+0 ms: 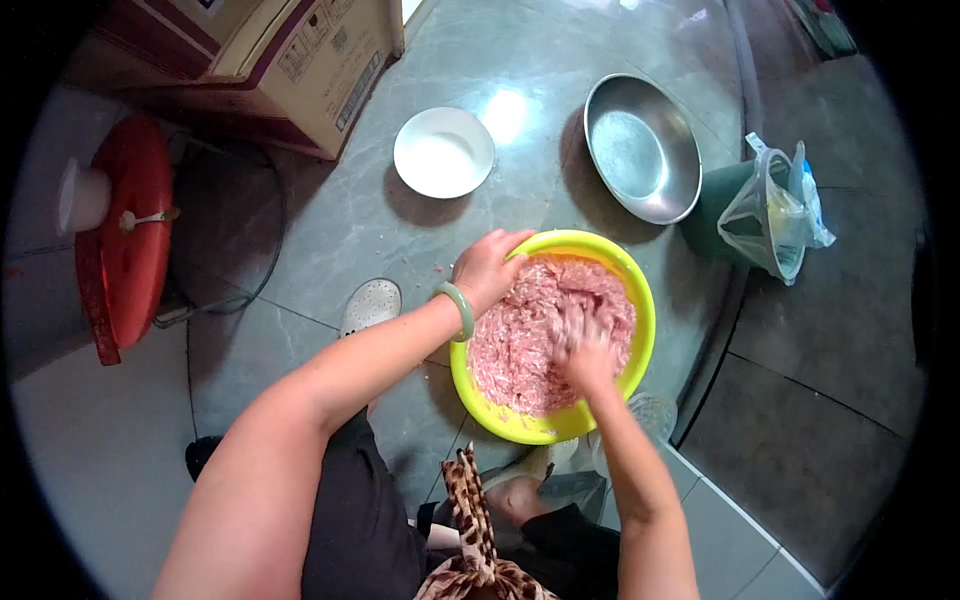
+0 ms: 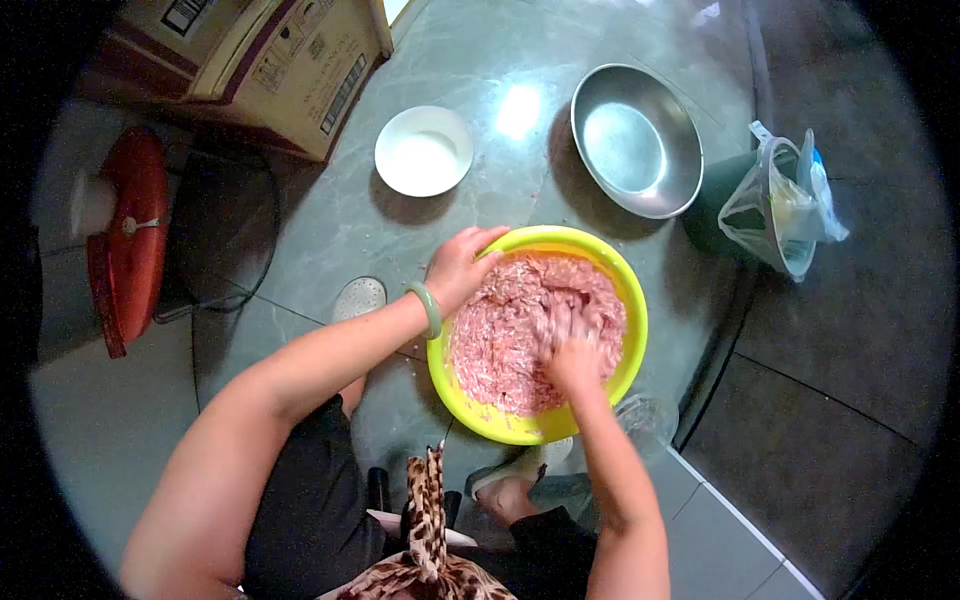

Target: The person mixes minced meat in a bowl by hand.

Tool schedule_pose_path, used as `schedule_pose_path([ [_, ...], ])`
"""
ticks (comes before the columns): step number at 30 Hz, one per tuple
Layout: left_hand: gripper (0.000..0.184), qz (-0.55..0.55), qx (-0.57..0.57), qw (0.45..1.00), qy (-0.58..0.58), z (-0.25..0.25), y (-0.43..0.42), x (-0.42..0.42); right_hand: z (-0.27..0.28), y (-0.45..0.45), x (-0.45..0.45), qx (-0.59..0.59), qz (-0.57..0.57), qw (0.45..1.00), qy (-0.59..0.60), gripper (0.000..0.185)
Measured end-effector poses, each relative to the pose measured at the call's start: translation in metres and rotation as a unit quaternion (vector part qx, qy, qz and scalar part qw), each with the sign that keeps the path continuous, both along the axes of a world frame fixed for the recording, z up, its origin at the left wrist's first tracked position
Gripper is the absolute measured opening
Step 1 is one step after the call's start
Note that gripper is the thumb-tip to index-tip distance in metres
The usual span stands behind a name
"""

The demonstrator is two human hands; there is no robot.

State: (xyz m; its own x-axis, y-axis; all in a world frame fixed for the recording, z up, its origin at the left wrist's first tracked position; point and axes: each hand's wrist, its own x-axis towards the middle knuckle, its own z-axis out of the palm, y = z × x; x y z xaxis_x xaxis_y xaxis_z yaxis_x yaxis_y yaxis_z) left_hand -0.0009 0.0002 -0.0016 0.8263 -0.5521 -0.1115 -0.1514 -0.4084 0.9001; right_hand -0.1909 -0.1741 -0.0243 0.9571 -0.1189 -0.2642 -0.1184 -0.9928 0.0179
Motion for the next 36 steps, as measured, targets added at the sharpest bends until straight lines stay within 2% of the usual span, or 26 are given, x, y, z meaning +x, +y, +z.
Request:
schedule_pose_path([
  [1, 0.036, 0.004, 0.002, 1.000, -0.005, 0.001, 0.000, 0.000, 0.000, 0.011, -0.026, -0.037, -0.013, 0.999, -0.010, 0.043],
  [3, 0.036, 0.007, 0.003, 1.000, -0.010, 0.000, -0.001, -0.001, 0.022, 0.052, -0.023, 0.065, -0.107, 0.969, 0.211, 0.039],
  [4, 0.036, 0.013, -0.008, 1.000, -0.021, -0.001, 0.000, -0.002, 0.029, 0.064, -0.012, 0.206, -0.175, 0.881, 0.389, 0.036],
  [6, 0.036, 0.020, -0.021, 0.999, -0.036, -0.001, 0.000, 0.000, 0.018, 0.081, -0.007, 0.235, -0.020, 0.941, 0.244, 0.028],
  [8, 0.035, -0.004, 0.018, 0.999, -0.027, 0.001, -0.001, 0.002, -0.002, 0.081, 0.022, 0.137, 0.085, 0.978, 0.131, 0.042],
  [10, 0.036, 0.002, -0.003, 0.999, -0.044, -0.008, -0.003, 0.004, 0.031, 0.055, 0.084, 0.143, 0.074, 0.966, 0.201, 0.040],
  [12, 0.036, 0.006, -0.022, 0.998, -0.058, -0.009, 0.002, -0.001, 0.020, 0.002, 0.087, 0.102, 0.073, 0.989, 0.076, 0.044],
  [13, 0.036, 0.001, -0.007, 0.999, -0.037, -0.004, 0.002, 0.001, 0.016, -0.005, 0.075, 0.102, 0.072, 0.989, 0.073, 0.044],
  [15, 0.037, -0.004, 0.002, 1.000, -0.011, 0.000, 0.000, 0.002, 0.014, -0.006, 0.025, 0.046, -0.070, 0.995, 0.051, 0.055],
  [16, 0.037, -0.005, -0.001, 1.000, -0.009, 0.001, 0.000, 0.001, 0.015, 0.002, 0.005, 0.056, -0.116, 0.988, 0.090, 0.063],
  [17, 0.037, 0.001, -0.003, 1.000, -0.018, 0.001, -0.001, 0.000, -0.023, 0.004, -0.032, -0.036, -0.011, 0.998, 0.055, 0.062],
  [19, 0.037, 0.008, -0.004, 1.000, -0.027, 0.000, 0.002, -0.003, 0.036, 0.063, -0.030, 0.011, 0.032, 0.986, 0.165, 0.050],
  [21, 0.037, 0.006, -0.002, 1.000, -0.020, -0.002, 0.000, 0.000, 0.013, 0.085, -0.029, 0.128, 0.037, 0.955, 0.264, 0.027],
  [23, 0.037, -0.001, 0.008, 1.000, -0.018, 0.003, 0.001, 0.001, 0.036, 0.091, 0.019, 0.118, 0.066, 0.949, 0.286, 0.028],
  [26, 0.037, -0.002, 0.000, 1.000, -0.027, -0.004, -0.001, 0.004, 0.023, 0.045, 0.065, 0.051, 0.141, 0.959, 0.240, 0.038],
  [28, 0.037, 0.001, -0.016, 0.999, -0.042, -0.005, 0.002, 0.001, 0.007, 0.001, 0.053, 0.066, 0.075, 0.995, 0.011, 0.037],
  [29, 0.037, -0.001, -0.003, 1.000, -0.022, 0.000, 0.003, 0.001, 0.006, -0.004, 0.044, 0.066, 0.074, 0.995, 0.009, 0.037],
  [31, 0.037, -0.004, 0.004, 1.000, -0.006, 0.005, 0.000, 0.003, 0.013, -0.005, 0.007, 0.065, -0.028, 0.997, -0.002, 0.045],
  [32, 0.037, -0.003, 0.008, 1.000, -0.002, 0.004, -0.001, 0.002, 0.029, 0.007, -0.006, 0.029, -0.018, 0.997, 0.065, 0.048],
  [33, 0.037, -0.001, 0.013, 1.000, 0.001, 0.003, 0.001, 0.001, 0.033, 0.024, -0.018, 0.004, -0.017, 0.995, 0.101, 0.041],
  [34, 0.037, -0.002, 0.013, 1.000, 0.003, 0.002, 0.002, -0.001, 0.010, 0.031, -0.043, 0.027, 0.033, 0.991, 0.124, 0.041],
  [35, 0.037, 0.003, 0.001, 1.000, -0.014, 0.001, 0.003, -0.002, 0.025, 0.054, -0.037, 0.044, 0.087, 0.972, 0.212, 0.041],
  [36, 0.037, 0.010, -0.015, 0.999, -0.032, 0.001, 0.000, -0.001, 0.039, 0.073, -0.022, 0.198, 0.028, 0.963, 0.182, 0.043],
])
